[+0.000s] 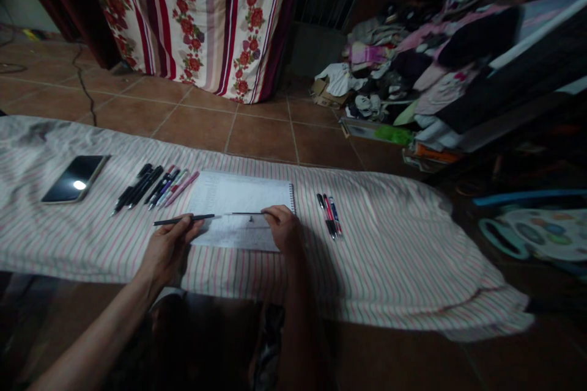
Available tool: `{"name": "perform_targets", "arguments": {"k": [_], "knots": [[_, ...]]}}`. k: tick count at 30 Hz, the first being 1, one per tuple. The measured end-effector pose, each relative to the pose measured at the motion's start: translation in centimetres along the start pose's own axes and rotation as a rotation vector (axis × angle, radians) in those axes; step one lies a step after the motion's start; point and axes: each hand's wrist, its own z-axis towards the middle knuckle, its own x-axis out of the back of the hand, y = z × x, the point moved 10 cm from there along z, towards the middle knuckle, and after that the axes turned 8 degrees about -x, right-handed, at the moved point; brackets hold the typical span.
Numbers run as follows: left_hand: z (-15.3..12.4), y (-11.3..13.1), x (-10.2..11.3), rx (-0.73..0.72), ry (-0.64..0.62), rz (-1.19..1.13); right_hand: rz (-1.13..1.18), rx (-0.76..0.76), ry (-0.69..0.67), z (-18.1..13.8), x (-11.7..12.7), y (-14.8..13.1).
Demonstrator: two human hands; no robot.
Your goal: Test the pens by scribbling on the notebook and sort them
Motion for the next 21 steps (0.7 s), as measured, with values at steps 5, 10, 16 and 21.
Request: {"name": "perform_targets", "arguments": {"k": [5,10,16,21], "knots": [[0.1,-0.1,0.2,-0.004,0.002,-0.008,-0.075,-0.031,0.073,0.1,0.2,0.6],[0.1,-0.5,-0.2,-0.006,-0.014,0.002,-0.149,-0.033,0.117,0.2,-0.2,0.9],[-0.3,-0.8,-0.7,0.024,-0.003,-0.006,-0.217,-0.029,0.180,0.1,-0.5,1.6],[-0.7,-1.0,-1.2,0.027,-0.009,-0.013,-0.277,-0.019,0.186,0.0,-1.0,1.5]]}}
